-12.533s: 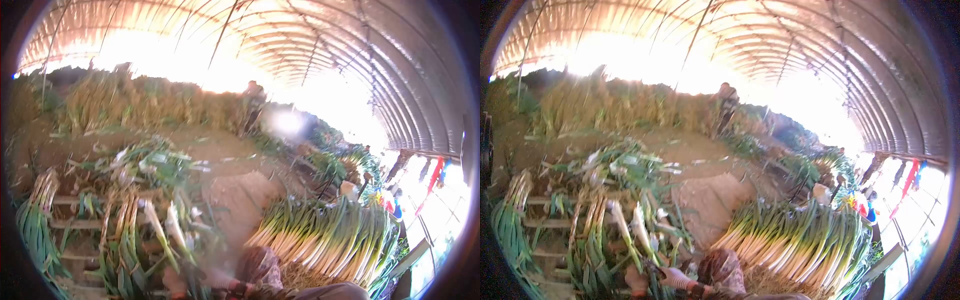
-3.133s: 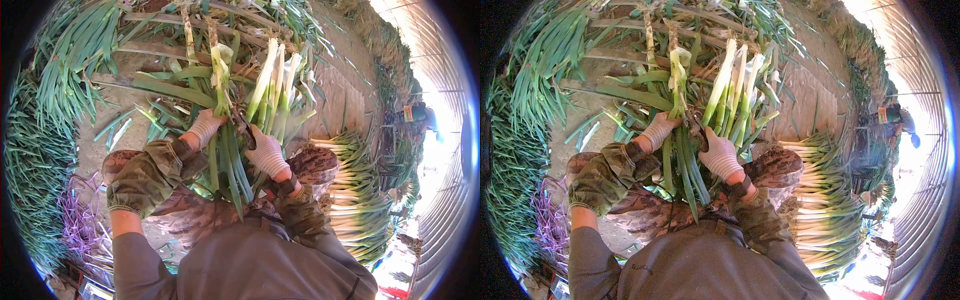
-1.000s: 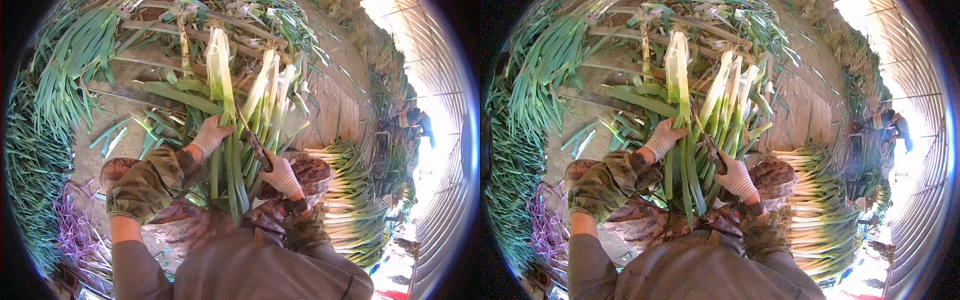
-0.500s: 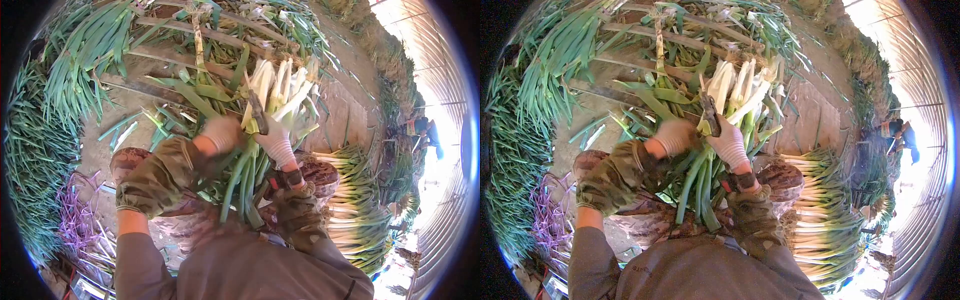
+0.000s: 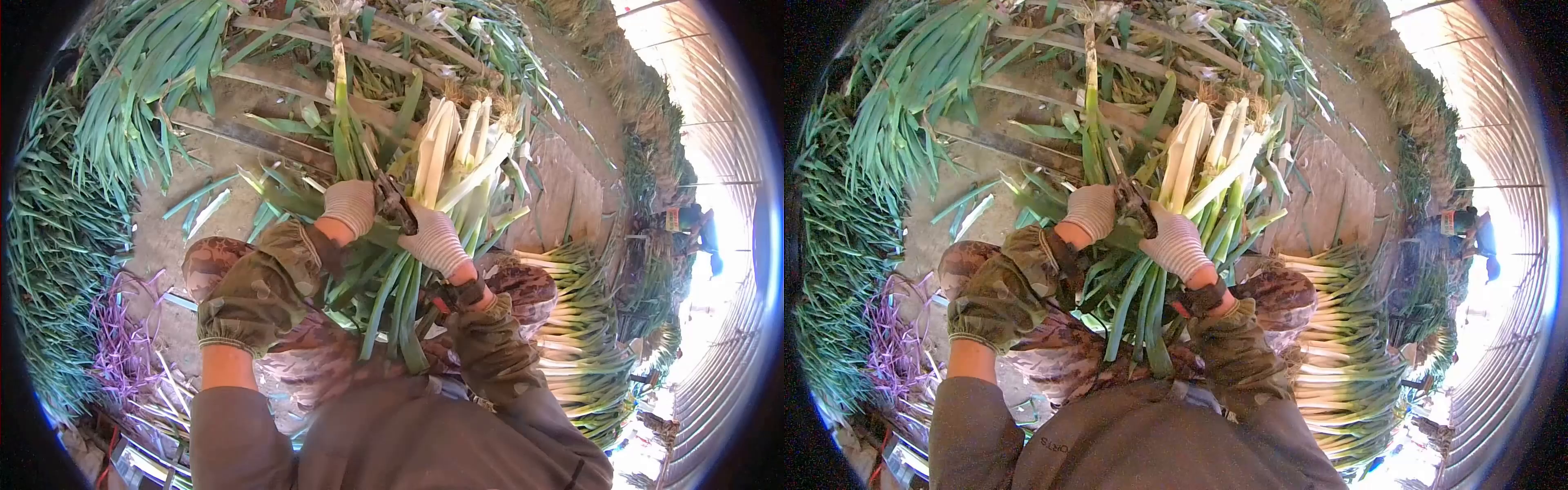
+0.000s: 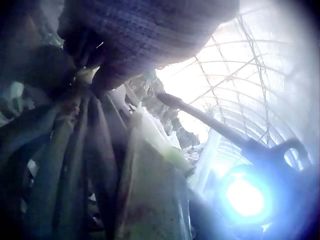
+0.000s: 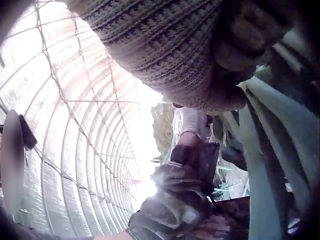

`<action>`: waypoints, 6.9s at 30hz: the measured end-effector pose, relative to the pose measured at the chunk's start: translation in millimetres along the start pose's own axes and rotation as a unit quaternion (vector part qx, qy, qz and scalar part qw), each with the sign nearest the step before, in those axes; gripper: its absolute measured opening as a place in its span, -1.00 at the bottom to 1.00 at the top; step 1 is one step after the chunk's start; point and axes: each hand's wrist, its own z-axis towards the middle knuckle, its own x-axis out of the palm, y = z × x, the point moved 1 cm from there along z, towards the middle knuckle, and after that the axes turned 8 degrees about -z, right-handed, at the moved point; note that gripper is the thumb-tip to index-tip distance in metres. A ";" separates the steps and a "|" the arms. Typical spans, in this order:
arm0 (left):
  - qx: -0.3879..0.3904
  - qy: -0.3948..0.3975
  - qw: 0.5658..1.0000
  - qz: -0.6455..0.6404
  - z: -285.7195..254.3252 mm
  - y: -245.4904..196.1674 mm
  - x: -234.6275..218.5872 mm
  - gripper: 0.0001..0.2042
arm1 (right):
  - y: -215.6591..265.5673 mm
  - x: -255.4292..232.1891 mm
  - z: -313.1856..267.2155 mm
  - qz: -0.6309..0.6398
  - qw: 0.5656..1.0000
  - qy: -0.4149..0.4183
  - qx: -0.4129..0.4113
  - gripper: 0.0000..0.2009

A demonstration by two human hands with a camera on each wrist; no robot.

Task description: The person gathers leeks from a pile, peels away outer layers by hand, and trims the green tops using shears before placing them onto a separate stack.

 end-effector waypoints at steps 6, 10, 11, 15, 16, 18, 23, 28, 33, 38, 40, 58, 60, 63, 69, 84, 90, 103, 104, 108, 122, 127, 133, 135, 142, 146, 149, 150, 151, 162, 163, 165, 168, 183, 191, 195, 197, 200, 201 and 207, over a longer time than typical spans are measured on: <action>-0.046 -0.061 0.997 -0.031 8.7 33.1 -46.2 -0.76 | 6.7 -2.9 1.3 -0.005 1.000 0.021 -0.006 -0.26; -0.089 -0.256 0.951 -0.148 37.4 61.9 -44.9 -0.62 | 28.9 -7.4 14.7 -0.012 0.999 0.038 0.020 -0.28; -0.072 -0.256 0.944 -0.196 49.6 68.1 -36.9 -0.57 | 29.0 -5.8 16.7 -0.011 0.999 0.038 0.031 -0.28; -0.039 -0.276 0.912 -0.300 75.1 74.6 -13.5 -0.47 | 24.1 4.6 24.0 -0.012 1.000 -0.004 0.010 -0.28; -0.039 -0.289 0.907 -0.304 74.7 71.8 -14.3 -0.48 | 23.0 5.1 25.2 -0.005 1.000 -0.004 0.004 -0.28; -0.065 -0.254 0.915 -0.305 77.8 72.5 -18.7 -0.50 | 23.5 3.9 25.9 0.003 1.000 -0.002 0.005 -0.29; -0.075 -0.240 0.918 -0.306 77.8 70.0 -18.2 -0.54 | 40.9 -15.5 23.0 0.022 0.999 -0.012 0.021 -0.31; -0.085 -0.207 0.928 -0.297 54.6 51.5 -13.0 -0.57 | 34.1 -8.5 38.6 0.008 0.999 -0.027 0.022 -0.38; -0.053 -0.189 0.935 -0.297 40.6 48.9 -5.3 -0.55 | 32.6 -8.7 53.9 0.015 0.999 -0.024 0.033 -0.42; -0.060 -0.143 0.946 -0.284 21.6 38.5 -12.3 -0.54 | 25.7 -7.0 80.3 0.016 0.998 -0.042 0.038 -0.44; -0.058 -0.138 0.947 -0.284 16.5 34.2 -14.2 -0.51 | 25.9 -11.9 86.4 0.021 0.998 -0.041 0.042 -0.45; -0.011 -0.115 0.960 -0.256 9.1 38.1 -9.2 -0.54 | 38.8 -45.1 166.4 -0.018 0.996 -0.077 0.029 -0.51; 0.000 -0.125 0.959 -0.255 10.1 40.6 -7.1 -0.57 | 40.1 -46.0 176.1 -0.006 0.995 -0.092 0.026 -0.54; 0.007 -0.123 0.958 -0.258 8.8 40.4 -11.0 -0.57 | 40.5 -49.9 192.1 -0.007 0.996 -0.090 0.028 -0.54; 0.007 -0.115 0.965 -0.236 7.7 39.2 -15.9 -0.58 | 43.4 -60.4 221.4 -0.032 0.995 -0.089 0.019 -0.54; 0.017 -0.114 0.979 -0.169 4.9 33.9 -16.1 -0.65 | -14.1 -41.7 149.0 0.108 0.988 -0.088 0.072 -0.41; 0.017 -0.284 0.958 -0.032 32.4 48.1 -35.8 -0.82 | -4.0 -26.7 54.3 0.087 0.995 -0.028 0.050 -0.31; -0.015 -0.231 0.973 -0.018 55.5 10.1 -7.1 -0.70 | -38.4 29.6 -104.2 0.234 0.969 -0.072 0.021 -0.27; -0.029 -0.213 0.976 -0.015 55.7 7.7 -8.9 -0.64 | -40.9 35.0 -112.7 0.232 0.970 -0.065 0.033 -0.29; -0.071 -0.141 0.984 -0.083 69.0 12.8 -14.2 -0.54 | -46.9 40.1 -137.6 0.261 0.964 -0.040 0.024 -0.28; -0.008 -0.129 0.990 -0.054 14.4 -27.5 -8.2 -0.47 | -63.4 54.8 -181.5 0.317 0.941 -0.118 0.017 -0.34; 0.058 -0.140 0.983 -0.103 -9.7 -21.1 24.7 -0.40 | -82.6 62.8 -198.2 0.346 0.930 -0.120 0.028 -0.29; 0.037 -0.189 0.964 -0.183 0.9 1.8 62.6 -0.47 | -78.5 73.5 -229.1 0.328 0.942 -0.074 -0.018 -0.30; 0.039 -0.205 0.943 -0.259 38.1 41.6 93.7 -0.49 | -78.0 75.0 -232.1 0.353 0.933 -0.063 -0.016 -0.29; 0.010 -0.241 0.970 0.006 -38.3 -17.2 49.5 -0.68 | -84.9 78.0 -233.6 0.364 0.928 -0.083 0.000 -0.36; -0.036 -0.180 0.983 0.007 -41.0 -21.9 46.7 -0.70 | -76.4 79.7 -227.2 0.342 0.937 -0.057 -0.041 -0.34; -0.072 -0.200 0.976 -0.037 -32.2 -14.1 60.4 -0.69 | -74.5 82.6 -223.5 0.342 0.938 -0.041 -0.050 -0.32; -0.085 -0.212 0.972 -0.061 -23.3 -6.1 71.0 -0.68 | -75.0 83.5 -221.5 0.342 0.938 -0.035 -0.051 -0.32; -0.071 -0.193 0.965 -0.162 -10.2 9.3 82.2 -0.67 | -76.7 83.7 -220.2 0.347 0.936 -0.047 -0.048 -0.32; 0.010 -0.320 0.942 0.103 -36.5 -11.8 -101.2 -0.69 | -111.9 82.8 -226.4 0.400 0.904 -0.149 0.035 -0.35; 0.026 -0.337 0.928 0.157 -38.2 -9.0 -111.8 -0.71 | -111.1 79.8 -226.2 0.423 0.894 -0.140 0.049 -0.39; 0.062 -0.366 0.891 0.263 -38.9 -12.4 -127.7 -0.73 | -108.7 85.0 -222.0 0.378 0.911 -0.164 0.031 -0.33; 0.067 -0.354 0.918 0.165 -61.0 -29.9 -102.6 -0.75 | -108.5 80.0 -215.1 0.362 0.916 -0.170 0.036 -0.29; 0.060 -0.166 0.959 -0.221 -41.3 -65.3 65.8 -0.54 | -125.5 67.5 -168.8 0.338 0.921 -0.189 0.045 -0.30; -0.007 -0.004 0.921 -0.390 -8.4 -64.3 84.5 -0.56 | -110.6 46.4 -139.4 0.275 0.953 -0.122 0.031 -0.27; 0.031 0.012 0.894 -0.446 -10.0 -57.8 60.4 -0.62 | -125.1 56.4 -134.8 0.292 0.941 -0.162 0.043 -0.30; 0.006 0.001 0.895 -0.446 -39.3 -69.1 18.4 -0.64 | -138.9 57.5 -141.1 0.358 0.918 -0.163 0.053 -0.30; 0.017 -0.011 0.892 -0.451 -33.3 -52.1 -1.6 -0.62 | -164.1 82.3 -148.7 0.407 0.893 -0.184 0.050 -0.30; 0.030 -0.011 0.883 -0.468 -29.6 -47.5 -3.4 -0.62 | -161.0 88.3 -147.1 0.372 0.903 -0.213 0.026 -0.30; 0.013 0.030 0.903 -0.429 -26.1 -51.8 32.9 -0.59 | -127.6 68.3 -188.8 0.471 0.873 -0.113 0.057 -0.31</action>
